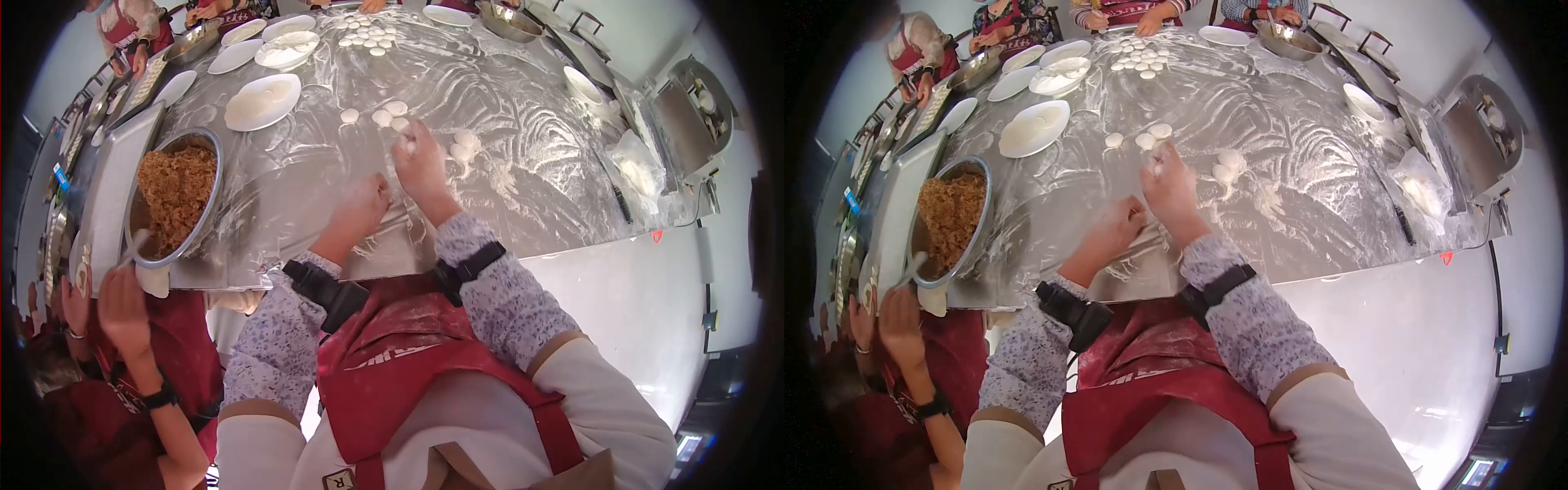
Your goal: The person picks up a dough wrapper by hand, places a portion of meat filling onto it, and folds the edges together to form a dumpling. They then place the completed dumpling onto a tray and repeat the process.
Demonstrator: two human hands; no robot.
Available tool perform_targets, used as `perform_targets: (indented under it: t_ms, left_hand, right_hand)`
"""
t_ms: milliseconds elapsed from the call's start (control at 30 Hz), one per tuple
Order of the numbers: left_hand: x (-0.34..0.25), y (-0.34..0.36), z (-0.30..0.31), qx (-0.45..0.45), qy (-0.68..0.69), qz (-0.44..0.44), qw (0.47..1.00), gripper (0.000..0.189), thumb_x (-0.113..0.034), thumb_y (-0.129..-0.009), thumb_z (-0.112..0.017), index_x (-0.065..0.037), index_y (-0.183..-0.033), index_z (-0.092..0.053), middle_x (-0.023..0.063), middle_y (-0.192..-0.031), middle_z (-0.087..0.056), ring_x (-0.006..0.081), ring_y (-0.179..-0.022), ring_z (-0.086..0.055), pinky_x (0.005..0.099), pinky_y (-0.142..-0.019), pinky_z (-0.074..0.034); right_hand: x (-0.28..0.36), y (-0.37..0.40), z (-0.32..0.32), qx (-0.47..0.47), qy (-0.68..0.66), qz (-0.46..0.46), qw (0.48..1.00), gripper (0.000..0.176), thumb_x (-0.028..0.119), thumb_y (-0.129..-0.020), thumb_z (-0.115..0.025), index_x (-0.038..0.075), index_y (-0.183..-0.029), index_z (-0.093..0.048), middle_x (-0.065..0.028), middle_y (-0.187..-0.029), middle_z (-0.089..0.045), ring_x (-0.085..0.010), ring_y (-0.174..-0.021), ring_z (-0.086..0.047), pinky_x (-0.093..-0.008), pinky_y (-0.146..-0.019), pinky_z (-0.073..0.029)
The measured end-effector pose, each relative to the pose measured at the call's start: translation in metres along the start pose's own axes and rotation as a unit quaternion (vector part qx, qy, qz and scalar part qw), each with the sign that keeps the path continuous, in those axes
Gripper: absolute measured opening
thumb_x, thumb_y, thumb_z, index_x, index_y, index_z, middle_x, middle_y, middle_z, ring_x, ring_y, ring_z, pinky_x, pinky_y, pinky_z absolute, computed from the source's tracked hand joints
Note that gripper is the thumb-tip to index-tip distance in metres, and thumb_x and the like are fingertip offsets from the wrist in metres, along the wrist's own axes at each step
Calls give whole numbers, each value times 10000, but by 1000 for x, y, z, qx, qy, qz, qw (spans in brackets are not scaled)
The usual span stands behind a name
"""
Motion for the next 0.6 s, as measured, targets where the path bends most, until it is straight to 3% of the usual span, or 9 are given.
perform_targets:
  t_ms: [33,100,133,200,267,333,433,500,600]
  left_hand:
    - [2,0,2,-7,0,0,1000,168,-172,-785,-570,-25,-859,-602,183,-797,-618,362,-805,-591,434,-705,-464]
    - [8,6,1,96,-78,-80,989,187,-191,-796,-567,-31,-889,-598,176,-787,-620,363,-783,-594,432,-690,-469]
    - [11,9,5,91,-78,-79,990,187,-191,-796,-567,-31,-889,-598,176,-787,-620,363,-783,-594,432,-690,-469]
    - [21,14,16,66,-12,-7,998,204,-209,-786,-592,-15,-846,-617,169,-789,-628,304,-742,-610,398,-645,-465]
    - [36,18,36,57,-11,35,998,207,-219,-780,-604,-18,-831,-613,164,-776,-624,298,-739,-607,397,-652,-465]
    - [55,18,49,44,-11,73,996,212,-228,-775,-616,-21,-815,-609,160,-763,-621,291,-736,-605,397,-660,-465]
    - [70,17,52,-30,-117,120,985,212,-225,-776,-613,-19,-821,-597,161,-753,-613,295,-736,-598,392,-669,-466]
    - [46,21,30,24,-95,23,995,214,-210,-774,-611,-11,-849,-591,169,-759,-612,300,-738,-599,385,-667,-468]
    - [20,21,13,31,-1,0,1000,212,-194,-772,-610,-6,-868,-585,173,-763,-612,306,-736,-597,388,-669,-467]
  right_hand:
    - [1,1,1,2,7,-16,1000,147,134,-789,-548,13,-865,-512,-179,-750,-594,-345,-679,-599,-418,-633,-462]
    - [6,24,22,5,-12,-22,1000,129,127,-802,-542,20,-870,-518,-167,-744,-590,-317,-679,-598,-400,-630,-462]
    - [13,39,34,6,-6,-33,999,114,118,-809,-538,22,-866,-519,-158,-739,-583,-298,-672,-591,-380,-629,-461]
    - [17,60,46,6,-1,-48,999,99,110,-816,-534,23,-862,-519,-149,-734,-577,-279,-665,-584,-360,-628,-460]
    - [14,77,52,-5,-79,-64,995,82,94,-821,-529,21,-855,-517,-132,-725,-562,-253,-659,-569,-330,-632,-454]
    - [16,75,52,-2,-74,-72,995,78,87,-822,-526,17,-852,-514,-129,-722,-559,-243,-655,-565,-327,-632,-454]
    - [16,67,49,6,-66,-76,995,73,78,-823,-520,11,-851,-512,-125,-720,-555,-227,-656,-563,-325,-633,-453]
    - [14,66,47,13,-59,-79,995,73,77,-824,-517,10,-853,-512,-124,-720,-554,-220,-662,-564,-327,-634,-453]
    - [11,66,47,7,-78,-76,994,74,77,-820,-521,11,-852,-510,-129,-721,-550,-230,-657,-561,-330,-629,-451]
Point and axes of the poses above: each hand's wrist, its own y-axis away from the middle knuckle, its own z-axis out of the back of the hand, x = y × z, the point moved 2 cm from there along -y, towards the middle knuckle
